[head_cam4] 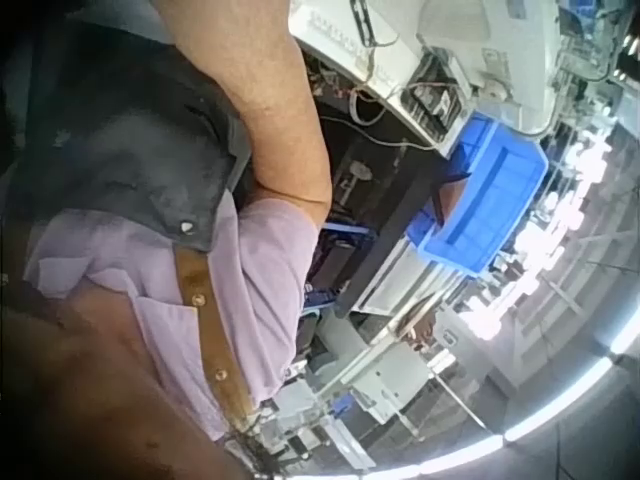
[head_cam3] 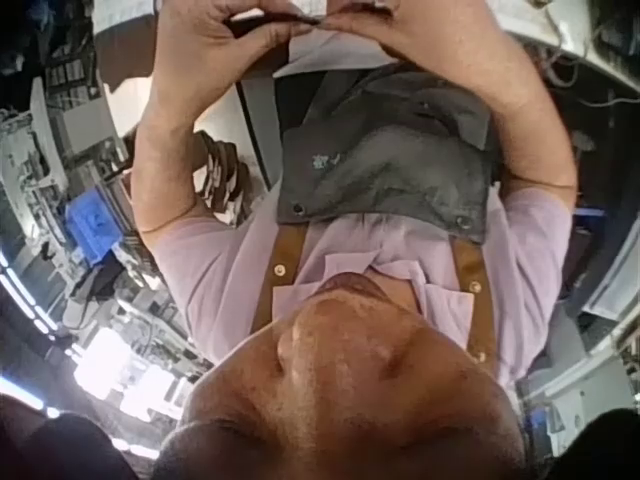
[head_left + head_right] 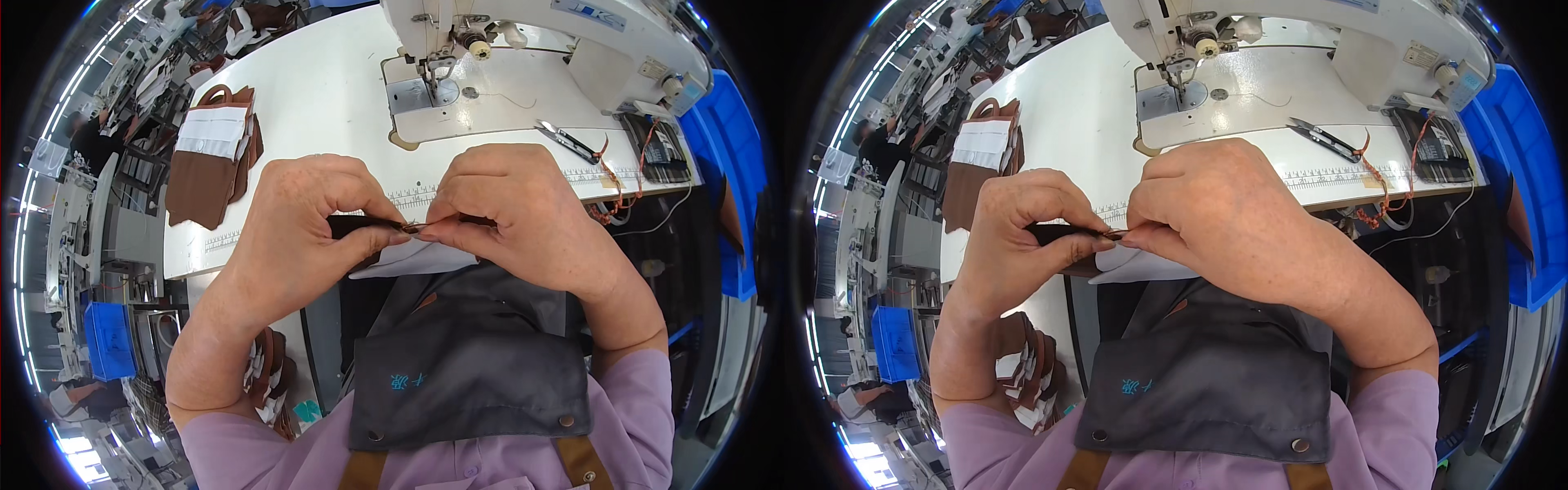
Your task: Sewing sections of a brown leather handbag using an industrial sewing machine.
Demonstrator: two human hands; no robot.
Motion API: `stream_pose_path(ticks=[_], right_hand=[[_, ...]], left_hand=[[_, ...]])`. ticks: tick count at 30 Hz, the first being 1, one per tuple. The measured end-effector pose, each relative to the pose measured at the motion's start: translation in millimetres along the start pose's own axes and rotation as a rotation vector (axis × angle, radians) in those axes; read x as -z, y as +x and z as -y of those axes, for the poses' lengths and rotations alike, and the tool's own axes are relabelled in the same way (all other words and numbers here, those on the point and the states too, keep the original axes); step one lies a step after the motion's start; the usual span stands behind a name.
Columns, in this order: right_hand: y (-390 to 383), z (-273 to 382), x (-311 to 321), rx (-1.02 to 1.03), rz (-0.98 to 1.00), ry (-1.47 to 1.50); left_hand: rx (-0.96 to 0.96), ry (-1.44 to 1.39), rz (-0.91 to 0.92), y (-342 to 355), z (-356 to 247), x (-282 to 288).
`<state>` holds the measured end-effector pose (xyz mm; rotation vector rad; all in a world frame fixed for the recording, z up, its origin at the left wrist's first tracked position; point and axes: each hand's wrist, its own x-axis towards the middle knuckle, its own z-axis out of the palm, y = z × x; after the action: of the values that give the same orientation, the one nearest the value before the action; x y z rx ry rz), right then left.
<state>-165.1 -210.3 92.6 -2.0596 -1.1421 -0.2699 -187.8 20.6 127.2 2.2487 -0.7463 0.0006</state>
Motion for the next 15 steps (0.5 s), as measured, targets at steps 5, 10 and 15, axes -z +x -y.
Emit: stream_pose_path(ticks=[5,10,15], right_hand=[[-0.7,-1.2,-5.2,0.051,-0.037,-0.014],[-1.0,-1.5,-7.9,0.085,-0.067,-0.044],[-1.5,-1.7,-8.4,0.080,-0.064,-0.059]], left_hand=[[-0.019,-0.002,-0.036,-3.1,2.8,-1.7],[0.054,-0.099,-0.030,-6.9,4.8,-1.6],[0.090,-0.122,-0.026,-7.3,5.2,-1.8]])
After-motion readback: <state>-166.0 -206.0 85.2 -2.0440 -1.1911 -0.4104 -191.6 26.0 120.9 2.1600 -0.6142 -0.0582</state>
